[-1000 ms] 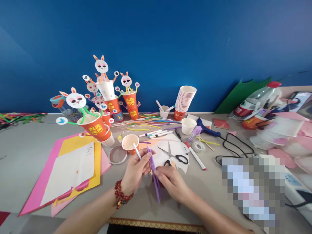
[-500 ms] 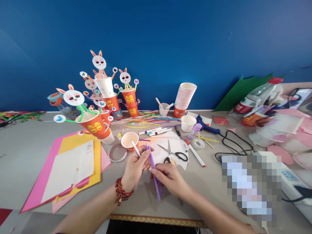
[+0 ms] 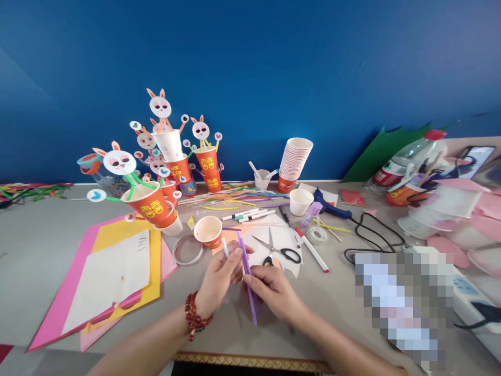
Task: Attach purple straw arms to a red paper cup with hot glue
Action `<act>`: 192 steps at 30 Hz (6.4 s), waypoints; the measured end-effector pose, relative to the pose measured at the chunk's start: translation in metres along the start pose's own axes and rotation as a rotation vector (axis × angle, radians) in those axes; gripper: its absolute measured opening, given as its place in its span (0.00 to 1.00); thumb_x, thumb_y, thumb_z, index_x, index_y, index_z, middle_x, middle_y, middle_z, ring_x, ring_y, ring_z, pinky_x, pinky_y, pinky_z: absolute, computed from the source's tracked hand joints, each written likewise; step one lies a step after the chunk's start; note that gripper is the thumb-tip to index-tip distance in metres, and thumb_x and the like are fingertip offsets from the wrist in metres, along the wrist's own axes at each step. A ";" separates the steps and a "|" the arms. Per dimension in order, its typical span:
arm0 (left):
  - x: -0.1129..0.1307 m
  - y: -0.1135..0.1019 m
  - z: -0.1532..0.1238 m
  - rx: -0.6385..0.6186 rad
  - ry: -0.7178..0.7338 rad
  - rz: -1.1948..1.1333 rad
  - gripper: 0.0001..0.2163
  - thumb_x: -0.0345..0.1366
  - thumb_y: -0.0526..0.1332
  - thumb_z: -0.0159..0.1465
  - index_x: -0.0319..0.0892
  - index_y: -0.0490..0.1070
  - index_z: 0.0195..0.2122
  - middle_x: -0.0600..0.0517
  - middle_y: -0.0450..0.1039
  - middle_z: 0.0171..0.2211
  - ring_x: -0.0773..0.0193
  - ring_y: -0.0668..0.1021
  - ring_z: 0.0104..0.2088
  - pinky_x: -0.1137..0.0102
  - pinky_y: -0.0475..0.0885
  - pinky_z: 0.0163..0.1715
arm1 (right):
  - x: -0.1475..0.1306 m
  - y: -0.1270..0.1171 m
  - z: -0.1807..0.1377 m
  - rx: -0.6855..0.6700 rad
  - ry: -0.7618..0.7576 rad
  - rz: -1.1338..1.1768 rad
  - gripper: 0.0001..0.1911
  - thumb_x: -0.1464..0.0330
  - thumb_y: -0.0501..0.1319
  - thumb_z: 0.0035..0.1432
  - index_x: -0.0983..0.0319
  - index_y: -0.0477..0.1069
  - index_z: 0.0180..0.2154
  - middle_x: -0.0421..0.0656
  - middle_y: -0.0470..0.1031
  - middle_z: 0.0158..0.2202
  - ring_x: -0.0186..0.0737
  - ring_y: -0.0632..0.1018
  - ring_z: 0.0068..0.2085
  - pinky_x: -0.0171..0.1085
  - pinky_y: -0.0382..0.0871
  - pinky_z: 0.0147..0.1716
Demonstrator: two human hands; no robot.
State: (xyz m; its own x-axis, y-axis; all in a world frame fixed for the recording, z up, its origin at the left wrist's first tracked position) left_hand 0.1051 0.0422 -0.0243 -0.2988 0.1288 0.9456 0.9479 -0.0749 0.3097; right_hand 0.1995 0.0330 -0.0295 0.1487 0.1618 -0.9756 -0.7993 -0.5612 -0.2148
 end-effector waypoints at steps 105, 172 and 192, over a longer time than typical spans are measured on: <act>0.013 0.038 -0.010 -0.566 -0.416 0.490 0.11 0.41 0.62 0.61 0.37 0.77 0.30 0.54 0.75 0.21 0.78 0.60 0.11 0.77 0.51 0.12 | 0.013 -0.053 -0.061 -0.042 0.229 0.081 0.26 0.47 0.66 0.52 0.60 0.58 0.27 0.33 0.60 0.21 0.30 0.59 0.24 0.31 0.51 0.22; 0.004 0.029 -0.018 -0.568 -0.483 0.546 0.18 0.51 0.65 0.57 0.37 0.77 0.31 0.55 0.73 0.19 0.76 0.58 0.12 0.75 0.51 0.13 | 0.008 -0.049 -0.060 -0.085 0.289 0.000 0.30 0.43 0.67 0.47 0.59 0.55 0.23 0.33 0.60 0.18 0.31 0.63 0.21 0.30 0.53 0.19; -0.005 0.019 -0.008 -0.292 -0.424 0.203 0.19 0.49 0.69 0.55 0.35 0.76 0.34 0.63 0.55 0.14 0.78 0.51 0.15 0.76 0.44 0.14 | 0.016 -0.052 -0.049 0.106 0.199 0.159 0.26 0.47 0.69 0.49 0.60 0.64 0.33 0.42 0.75 0.33 0.36 0.72 0.30 0.33 0.64 0.28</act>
State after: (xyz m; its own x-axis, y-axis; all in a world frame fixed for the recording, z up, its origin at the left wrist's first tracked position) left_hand 0.1240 0.0325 -0.0225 0.0147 0.4656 0.8849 0.8938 -0.4028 0.1970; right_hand 0.2716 0.0248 -0.0361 0.1199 -0.0903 -0.9887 -0.8768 -0.4768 -0.0627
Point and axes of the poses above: each hand's wrist, its own z-axis towards the middle knuckle, its own y-axis out of the palm, x = y × z, the point moved 9 cm from there along z, towards the middle knuckle
